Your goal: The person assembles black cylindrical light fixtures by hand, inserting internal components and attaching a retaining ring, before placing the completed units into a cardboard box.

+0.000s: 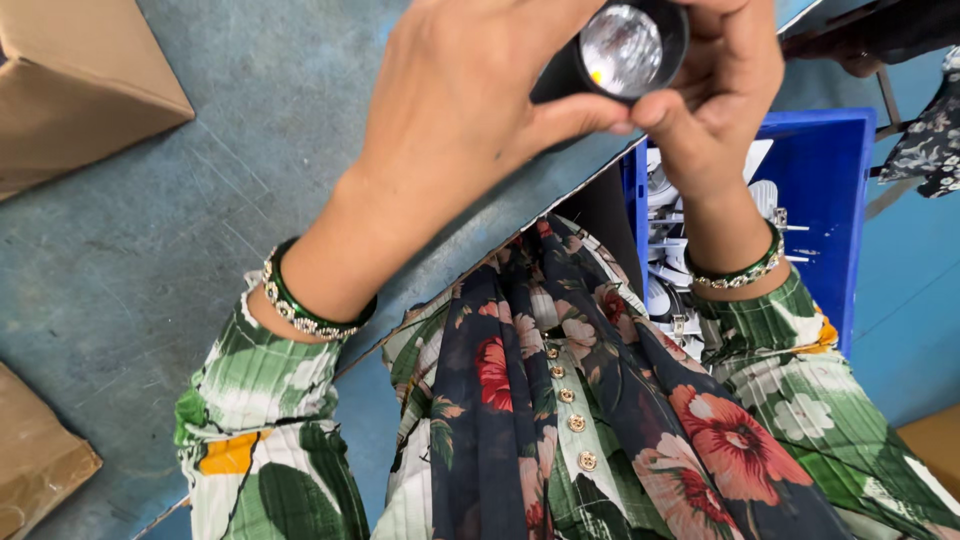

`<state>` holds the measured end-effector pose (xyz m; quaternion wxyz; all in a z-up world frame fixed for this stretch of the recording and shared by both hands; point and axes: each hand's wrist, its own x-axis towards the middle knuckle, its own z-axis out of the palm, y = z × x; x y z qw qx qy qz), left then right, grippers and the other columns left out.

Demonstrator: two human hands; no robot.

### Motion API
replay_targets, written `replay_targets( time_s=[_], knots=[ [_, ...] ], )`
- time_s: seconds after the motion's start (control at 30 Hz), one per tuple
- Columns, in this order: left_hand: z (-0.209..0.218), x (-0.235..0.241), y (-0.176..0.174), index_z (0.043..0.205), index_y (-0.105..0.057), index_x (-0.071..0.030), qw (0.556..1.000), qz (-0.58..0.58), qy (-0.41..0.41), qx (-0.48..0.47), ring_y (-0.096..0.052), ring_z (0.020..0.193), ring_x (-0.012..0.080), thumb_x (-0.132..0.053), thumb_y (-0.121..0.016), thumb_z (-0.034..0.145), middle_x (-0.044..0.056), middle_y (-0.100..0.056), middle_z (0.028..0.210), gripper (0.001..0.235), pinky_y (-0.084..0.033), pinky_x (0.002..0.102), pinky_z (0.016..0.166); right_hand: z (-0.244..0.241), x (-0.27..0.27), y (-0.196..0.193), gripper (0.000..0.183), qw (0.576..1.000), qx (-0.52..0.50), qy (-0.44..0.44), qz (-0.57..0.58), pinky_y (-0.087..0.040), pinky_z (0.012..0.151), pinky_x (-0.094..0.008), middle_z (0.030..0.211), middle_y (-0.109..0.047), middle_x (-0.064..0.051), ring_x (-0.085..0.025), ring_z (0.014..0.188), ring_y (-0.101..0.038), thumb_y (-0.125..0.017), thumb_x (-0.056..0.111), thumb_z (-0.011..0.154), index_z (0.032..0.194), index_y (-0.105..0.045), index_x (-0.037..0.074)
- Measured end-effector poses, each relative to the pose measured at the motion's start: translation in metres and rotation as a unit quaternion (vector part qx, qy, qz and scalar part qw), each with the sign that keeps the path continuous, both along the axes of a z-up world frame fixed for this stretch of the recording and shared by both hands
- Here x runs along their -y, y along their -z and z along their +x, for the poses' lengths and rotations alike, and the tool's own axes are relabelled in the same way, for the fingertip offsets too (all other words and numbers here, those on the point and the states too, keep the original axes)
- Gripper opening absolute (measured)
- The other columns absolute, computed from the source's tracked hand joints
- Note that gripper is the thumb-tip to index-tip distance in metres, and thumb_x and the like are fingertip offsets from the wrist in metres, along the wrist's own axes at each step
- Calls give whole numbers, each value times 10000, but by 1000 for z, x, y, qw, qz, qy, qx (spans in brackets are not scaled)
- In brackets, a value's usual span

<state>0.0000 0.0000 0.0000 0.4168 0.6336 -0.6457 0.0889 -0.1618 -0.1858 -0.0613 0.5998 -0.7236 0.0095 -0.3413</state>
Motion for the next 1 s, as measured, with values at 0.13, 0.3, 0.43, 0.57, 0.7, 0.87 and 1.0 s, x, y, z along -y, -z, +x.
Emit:
replay_targets(
  time_s=[0.13, 0.3, 0.43, 0.57, 0.7, 0.87, 1.0],
  knots=[
    [-7, -4, -9, 1396, -544, -87, 1000, 10, 5, 0, -614, 1139, 325, -360, -895, 844, 82, -611, 1327, 709, -488, 436, 1001, -9, -9, 6, 801, 999, 13, 19, -25, -492, 946, -225, 1274, -638, -92, -134, 1104, -612, -838, 521, 948, 1456, -475, 20],
    [-13, -2, -7, 1441, -550, -101, 999, 34, 9, 6, -631, 1127, 258, -424, -883, 859, 27, -613, 1312, 745, -490, 393, 1024, -6, -9, 30, 812, 978, 39, 133, -159, -546, 901, -266, 1209, -659, -137, -163, 1030, -666, -668, 646, 908, 1352, -567, -28],
    [-14, -3, 6, 1509, -526, -93, 998, 37, -8, 52, -638, 1150, 217, -459, -839, 895, 35, -607, 1339, 781, -472, 423, 1124, -3, -9, 47, 766, 976, 79, 124, -158, -549, 868, -270, 1201, -673, -135, -170, 1002, -666, -650, 633, 943, 1353, -560, -8],
    [-22, -4, 14, 1505, -500, -58, 994, 29, -33, 97, -637, 1186, 221, -453, -767, 950, 60, -607, 1322, 731, -472, 430, 1136, 9, -10, 49, 723, 978, 121, 85, -146, -557, 922, -325, 1236, -651, -198, -236, 1055, -661, -648, 605, 975, 1368, -525, 11],
    [-18, -8, 6, 1510, -513, -97, 997, 39, -24, 62, -641, 1160, 246, -477, -764, 923, 62, -622, 1339, 743, -485, 445, 1098, -1, -12, 24, 677, 969, 72, 89, -217, -573, 1005, -353, 1347, -587, -214, -310, 1175, -664, -679, 503, 979, 1406, -496, 11],
    [-14, -11, 1, 1517, -466, -86, 987, 62, 84, -121, -619, 1251, 319, -359, -774, 915, 117, -575, 1423, 730, -516, 407, 1040, -17, -26, 25, 639, 949, 96, 142, -265, -539, 1104, -389, 1430, -498, -189, -324, 1264, -606, -807, 351, 867, 1348, -501, 64],
    [-7, 2, 2, 1514, -499, -146, 973, 78, 123, -179, -634, 1264, 290, -311, -811, 891, 87, -588, 1388, 716, -549, 388, 1030, -19, -30, 32, 554, 989, 87, 73, -96, -540, 1097, -386, 1438, -514, -227, -308, 1352, -583, -780, 291, 966, 1382, -496, 60]
  ],
)
